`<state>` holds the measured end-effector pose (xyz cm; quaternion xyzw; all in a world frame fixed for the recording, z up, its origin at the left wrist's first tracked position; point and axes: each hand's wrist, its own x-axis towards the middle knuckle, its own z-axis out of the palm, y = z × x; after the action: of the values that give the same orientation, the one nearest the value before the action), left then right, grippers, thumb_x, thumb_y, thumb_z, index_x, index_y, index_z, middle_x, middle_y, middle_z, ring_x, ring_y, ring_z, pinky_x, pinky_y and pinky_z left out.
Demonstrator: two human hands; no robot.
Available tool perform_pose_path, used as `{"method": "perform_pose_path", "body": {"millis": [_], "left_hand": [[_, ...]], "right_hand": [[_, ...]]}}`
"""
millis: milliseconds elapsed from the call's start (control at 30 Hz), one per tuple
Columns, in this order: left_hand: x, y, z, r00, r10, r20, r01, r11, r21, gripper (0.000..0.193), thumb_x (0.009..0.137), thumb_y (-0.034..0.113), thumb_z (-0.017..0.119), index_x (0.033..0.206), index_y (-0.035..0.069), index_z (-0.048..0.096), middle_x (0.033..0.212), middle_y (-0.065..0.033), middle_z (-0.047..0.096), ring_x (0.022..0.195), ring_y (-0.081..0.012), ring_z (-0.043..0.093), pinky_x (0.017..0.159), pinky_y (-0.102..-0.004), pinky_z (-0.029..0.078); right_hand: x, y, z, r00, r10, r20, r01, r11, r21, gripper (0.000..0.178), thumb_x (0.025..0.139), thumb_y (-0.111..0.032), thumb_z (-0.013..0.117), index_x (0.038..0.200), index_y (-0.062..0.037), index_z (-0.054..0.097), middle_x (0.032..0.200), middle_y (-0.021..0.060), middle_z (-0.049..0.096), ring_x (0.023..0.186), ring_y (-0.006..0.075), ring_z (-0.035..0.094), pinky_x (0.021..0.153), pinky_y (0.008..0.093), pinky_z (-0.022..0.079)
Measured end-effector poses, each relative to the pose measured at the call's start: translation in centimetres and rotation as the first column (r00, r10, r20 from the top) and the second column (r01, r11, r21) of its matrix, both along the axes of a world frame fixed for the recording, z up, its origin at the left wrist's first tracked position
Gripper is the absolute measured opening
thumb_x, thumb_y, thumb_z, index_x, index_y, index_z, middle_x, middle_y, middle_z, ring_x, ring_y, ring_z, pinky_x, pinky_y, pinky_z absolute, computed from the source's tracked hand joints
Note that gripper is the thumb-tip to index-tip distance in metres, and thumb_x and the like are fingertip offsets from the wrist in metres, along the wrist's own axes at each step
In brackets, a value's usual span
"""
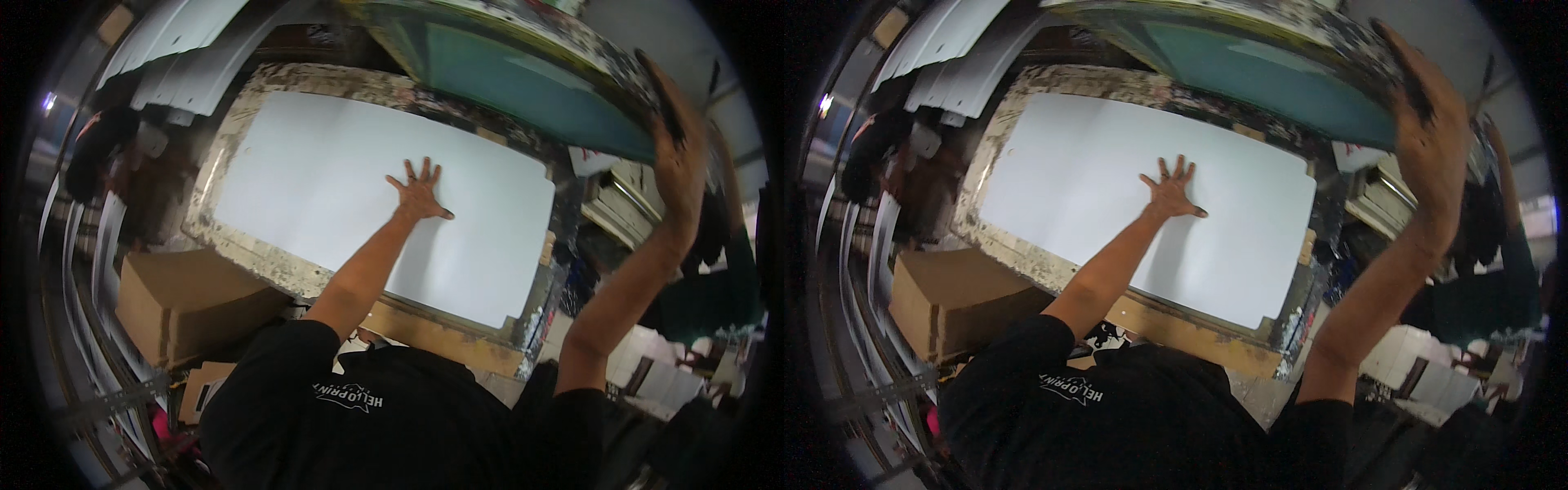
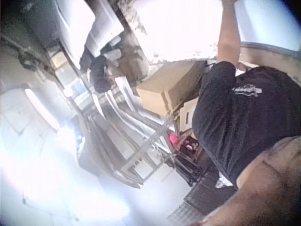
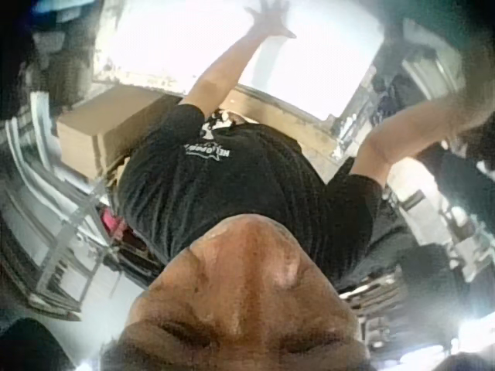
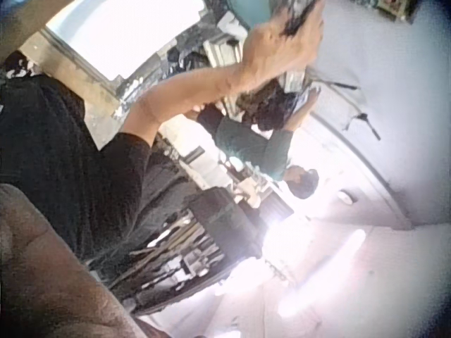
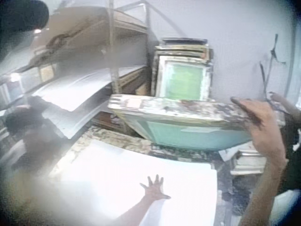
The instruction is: The person performs screen printing by placing white sheets on a table, aligning a screen frame, and using a squeegee to pull blue ink across the mesh. After each print, the person lifts the screen to reveal a blue graphic, removes the sheet, and repeats the process. The person also sprays the screen with a liquid and wipes it with a squeegee.
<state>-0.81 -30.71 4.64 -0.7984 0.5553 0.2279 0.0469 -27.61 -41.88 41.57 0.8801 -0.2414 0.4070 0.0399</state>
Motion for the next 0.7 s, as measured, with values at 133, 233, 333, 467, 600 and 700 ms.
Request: {"method": "perform_pose_path", "body": {"millis": [133,233,333,467,600,700], "left_hand": [[-0.5,-0.5,0.8,1.0,-0.018,0.019,0.017,0.998,0.055,0.135,0.056,0.08,0.075,0.161,0.026,0.008,0.168,-0.0058,-0.004,0.15,-0.0473,-0.008,0.1,-0.0871,0.007],[-0.4,0.0,-0.2,1.0,0.02,0.02,-0.02,1.0,-0.017,0.134,0.054,0.078,0.078,0.16,0.025,0.015,0.168,-0.008,0.001,0.15,-0.0474,-0.003,0.102,-0.0856,0.007],[-0.9,-0.2,0.8,0.999,0.037,0.009,-0.037,0.999,0.0,0.131,0.056,0.072,0.081,0.16,0.026,0.016,0.168,-0.0073,0.002,0.151,-0.0446,-0.001,0.104,-0.0838,0.008],[-1.9,-0.7,1.5,0.998,0.056,0.013,-0.056,0.998,0.0,0.129,0.056,0.066,0.084,0.16,0.027,0.018,0.167,-0.0067,0.005,0.152,-0.0423,0.003,0.107,-0.0812,0.009],[-2.6,0.3,0.9,0.99,0.078,0.12,-0.066,0.993,-0.096,0.125,0.058,0.063,0.084,0.159,0.027,0.02,0.166,-0.0074,0.013,0.151,-0.043,0.009,0.107,-0.0812,0.011],[-3.5,1.6,1.3,0.998,0.051,0.038,-0.036,0.942,-0.335,0.119,0.064,0.06,0.083,0.159,0.022,0.022,0.166,-0.0097,0.015,0.151,-0.0445,0.01,0.107,-0.0807,0.006]], "right_hand": [[-1.6,-0.8,-0.4,1.0,0.022,0.0,-0.022,0.999,0.046,0.044,0.092,0.0,0.055,0.134,-0.0082,0.062,0.134,0.013,0.063,0.129,0.0246,0.056,0.11,0.038,0.041],[1.2,3.3,0.8,0.99,-0.138,-0.03,0.138,0.99,-0.01,0.052,0.079,0.003,0.062,0.13,-0.0086,0.064,0.123,0.014,0.067,0.117,0.0309,0.057,0.106,0.0418,0.039],[1.7,5.3,1.2,0.971,-0.237,-0.02,0.237,0.971,0.002,0.053,0.074,0.002,0.066,0.126,-0.0088,0.066,0.125,0.0127,0.067,0.117,0.0344,0.055,0.107,0.043,0.036],[-0.2,3.2,-0.2,0.993,-0.116,-0.032,0.119,0.99,0.078,0.056,0.076,-0.001,0.064,0.131,-0.011,0.063,0.126,0.0173,0.064,0.121,0.0357,0.054,0.106,0.045,0.037],[-0.2,4.4,-0.8,0.994,-0.091,-0.066,0.09,0.996,-0.013,0.051,0.083,-0.001,0.061,0.132,-0.0122,0.063,0.126,0.0178,0.065,0.117,0.0328,0.06,0.104,0.0409,0.041],[-0.8,6.0,-2.2,0.98,-0.177,-0.095,0.171,0.983,-0.066,0.054,0.081,-0.004,0.062,0.134,-0.0147,0.063,0.127,0.0171,0.064,0.121,0.0356,0.054,0.109,0.0431,0.035]]}}
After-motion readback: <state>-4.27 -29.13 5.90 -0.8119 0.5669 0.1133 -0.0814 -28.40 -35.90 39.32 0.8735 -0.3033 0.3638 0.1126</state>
